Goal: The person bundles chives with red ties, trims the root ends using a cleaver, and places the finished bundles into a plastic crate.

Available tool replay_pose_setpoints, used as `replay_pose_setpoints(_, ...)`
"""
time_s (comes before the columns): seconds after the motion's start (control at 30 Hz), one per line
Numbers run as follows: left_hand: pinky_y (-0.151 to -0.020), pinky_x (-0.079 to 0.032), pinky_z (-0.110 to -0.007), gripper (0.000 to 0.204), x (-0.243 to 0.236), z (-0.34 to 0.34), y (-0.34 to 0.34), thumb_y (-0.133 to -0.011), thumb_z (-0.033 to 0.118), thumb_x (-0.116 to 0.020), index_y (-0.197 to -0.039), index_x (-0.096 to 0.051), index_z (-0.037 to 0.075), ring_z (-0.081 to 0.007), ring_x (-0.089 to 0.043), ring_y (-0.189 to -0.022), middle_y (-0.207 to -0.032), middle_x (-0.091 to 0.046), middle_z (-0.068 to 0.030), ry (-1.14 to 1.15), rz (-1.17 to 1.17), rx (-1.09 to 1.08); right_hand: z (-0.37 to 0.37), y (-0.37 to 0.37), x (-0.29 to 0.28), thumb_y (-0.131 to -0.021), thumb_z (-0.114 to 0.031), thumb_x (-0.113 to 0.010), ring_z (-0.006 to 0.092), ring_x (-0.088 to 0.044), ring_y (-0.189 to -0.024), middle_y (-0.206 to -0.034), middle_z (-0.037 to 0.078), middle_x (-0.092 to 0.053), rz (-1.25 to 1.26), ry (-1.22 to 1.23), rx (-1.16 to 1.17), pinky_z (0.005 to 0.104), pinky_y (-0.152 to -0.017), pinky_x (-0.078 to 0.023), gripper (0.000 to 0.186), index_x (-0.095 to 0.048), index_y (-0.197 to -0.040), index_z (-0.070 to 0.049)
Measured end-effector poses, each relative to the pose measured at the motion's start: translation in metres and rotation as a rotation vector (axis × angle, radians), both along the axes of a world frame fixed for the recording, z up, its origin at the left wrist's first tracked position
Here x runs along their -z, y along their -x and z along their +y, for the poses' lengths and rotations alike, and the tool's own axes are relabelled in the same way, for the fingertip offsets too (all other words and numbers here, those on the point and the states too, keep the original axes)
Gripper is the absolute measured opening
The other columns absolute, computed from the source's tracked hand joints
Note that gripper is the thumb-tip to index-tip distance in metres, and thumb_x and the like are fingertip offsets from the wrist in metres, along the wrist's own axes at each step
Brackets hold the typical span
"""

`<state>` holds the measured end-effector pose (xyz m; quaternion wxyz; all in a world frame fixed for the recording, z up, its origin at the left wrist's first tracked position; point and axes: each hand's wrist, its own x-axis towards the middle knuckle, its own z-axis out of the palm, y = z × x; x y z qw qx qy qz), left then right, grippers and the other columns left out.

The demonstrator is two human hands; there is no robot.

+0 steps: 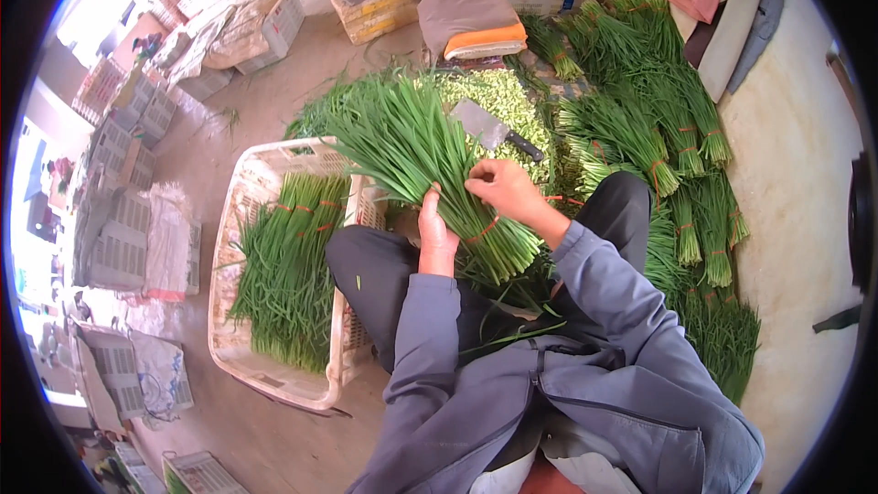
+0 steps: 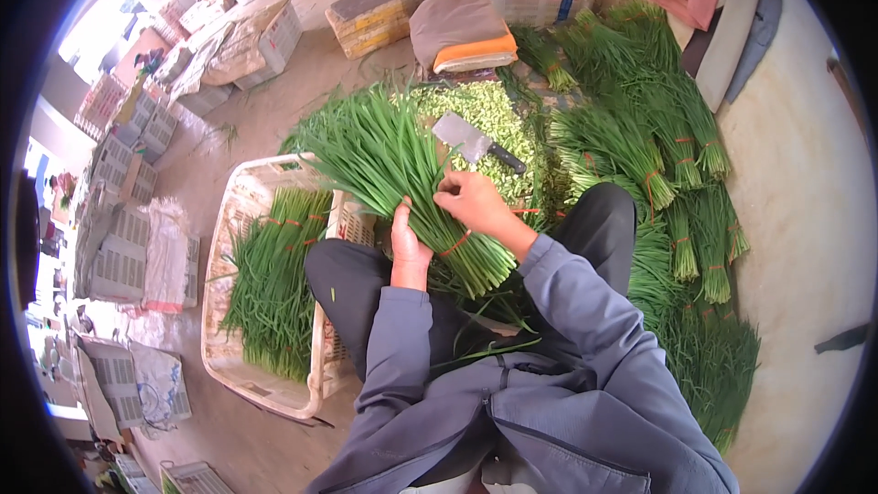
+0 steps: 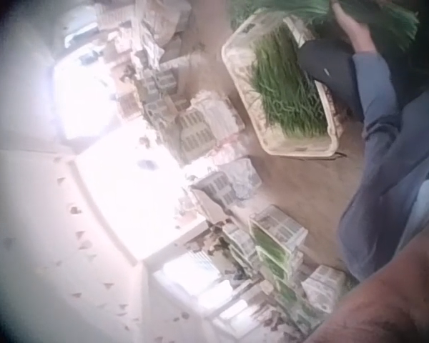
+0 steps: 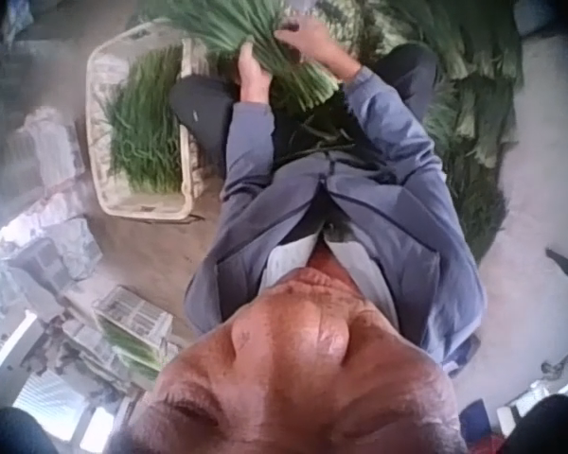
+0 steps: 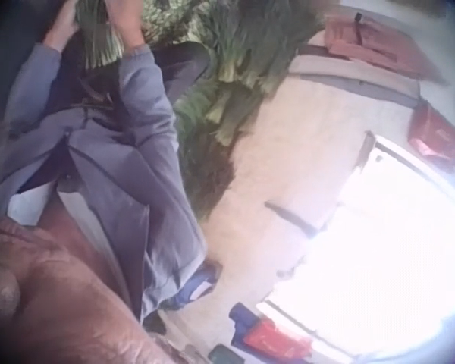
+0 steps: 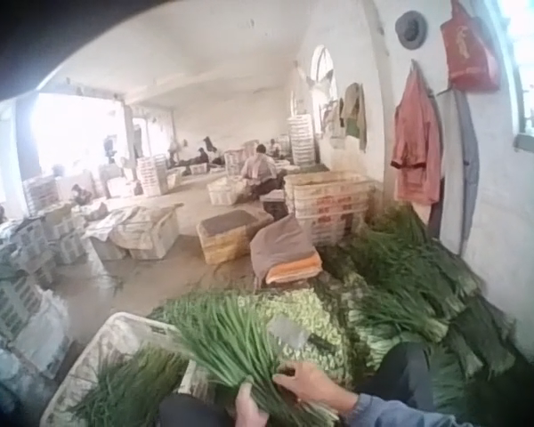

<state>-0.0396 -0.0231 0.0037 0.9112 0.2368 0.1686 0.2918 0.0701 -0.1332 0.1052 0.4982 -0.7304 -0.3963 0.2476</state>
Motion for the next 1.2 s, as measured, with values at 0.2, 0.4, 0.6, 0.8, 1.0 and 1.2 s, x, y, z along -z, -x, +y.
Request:
replay_pose_setpoints(0.2, -0.095, -0.051, -0.053, 0.048, -0.01, 0.009, 0.011, -0.102, 0.044, -0.041, -0.127, -0.057, 0.007, -0.0312, -0.063, -0.108, -0.121, -0.064, -0.0106, 0.134, -0.144, -0.073, -0.05, -0.009, 0.002, -0.098, -0.01, -0.058, 0.0182, -0.066, -0.076, -0.085, 0.006, -0.066, 0.949, -0.648, -0.035, 0.0323, -0.069, -0.055, 0.007, -0.057, -0.091, -0.008)
replay_pose_setpoints(0.4, -0.091, -0.053, -0.056, 0.047, -0.025, 0.005, 0.008, -0.102, 0.045, -0.042, -0.125, -0.057, 0.007, -0.0322, -0.063, -0.105, -0.119, -0.064, -0.0114, 0.13, -0.121, -0.019, -0.097, -0.09, 0.033, -0.089, -0.027, -0.071, 0.0239, -0.066, -0.099, -0.106, 0.014, -0.067, -0.09, 0.165, 0.223, 0.0368, -0.084, -0.054, 0.042, -0.057, -0.117, 0.001)
replay_pose_setpoints(0.6, -0.105, -0.046, -0.043, 0.04, -0.001, 0.0, 0.014, -0.098, 0.021, -0.054, -0.132, -0.054, 0.001, -0.0271, -0.059, -0.118, -0.128, -0.062, -0.0112, -0.072, 0.054, -0.087, -0.003, 0.015, -0.013, -0.077, -0.057, -0.079, 0.0395, -0.052, -0.129, -0.138, 0.034, -0.049, -0.077, 0.161, -0.089, 0.0432, -0.11, -0.04, 0.121, -0.01, -0.153, 0.007)
replay_pose_setpoints(0.8, -0.105, -0.046, -0.047, 0.045, -0.016, -0.008, 0.012, -0.097, 0.02, -0.056, -0.137, -0.05, 0.0, -0.0291, -0.058, -0.121, -0.135, -0.058, -0.0119, -0.007, 0.048, -0.129, 0.003, -0.017, 0.033, -0.093, -0.009, -0.068, 0.0194, -0.068, -0.097, -0.113, 0.011, -0.069, 0.612, -0.304, 0.126, 0.0345, -0.087, -0.056, 0.038, -0.057, -0.127, 0.002)
replay_pose_setpoints(1.0, -0.101, -0.05, -0.049, 0.041, -0.014, -0.012, 0.0, -0.101, 0.024, -0.048, -0.135, -0.052, 0.0, -0.0312, -0.061, -0.118, -0.133, -0.06, -0.0141, 0.121, 0.129, -0.061, -0.015, -0.037, 0.027, -0.088, -0.034, -0.076, 0.0206, -0.064, -0.105, -0.122, 0.014, -0.065, 0.273, -0.01, 0.021, 0.0372, -0.085, -0.055, 0.069, -0.047, -0.14, 0.001)
replay_pose_setpoints(1.2, -0.099, -0.05, -0.05, 0.042, -0.019, -0.004, 0.007, -0.102, 0.026, -0.046, -0.134, -0.052, 0.0, -0.0321, -0.062, -0.115, -0.13, -0.062, -0.0143, 0.15, 0.118, -0.111, -0.048, -0.001, 0.014, -0.085, -0.018, -0.073, 0.03, -0.069, -0.083, -0.09, 0.017, -0.07, -0.377, -0.057, -0.08, 0.0383, -0.075, -0.055, 0.03, -0.069, -0.108, 0.001)
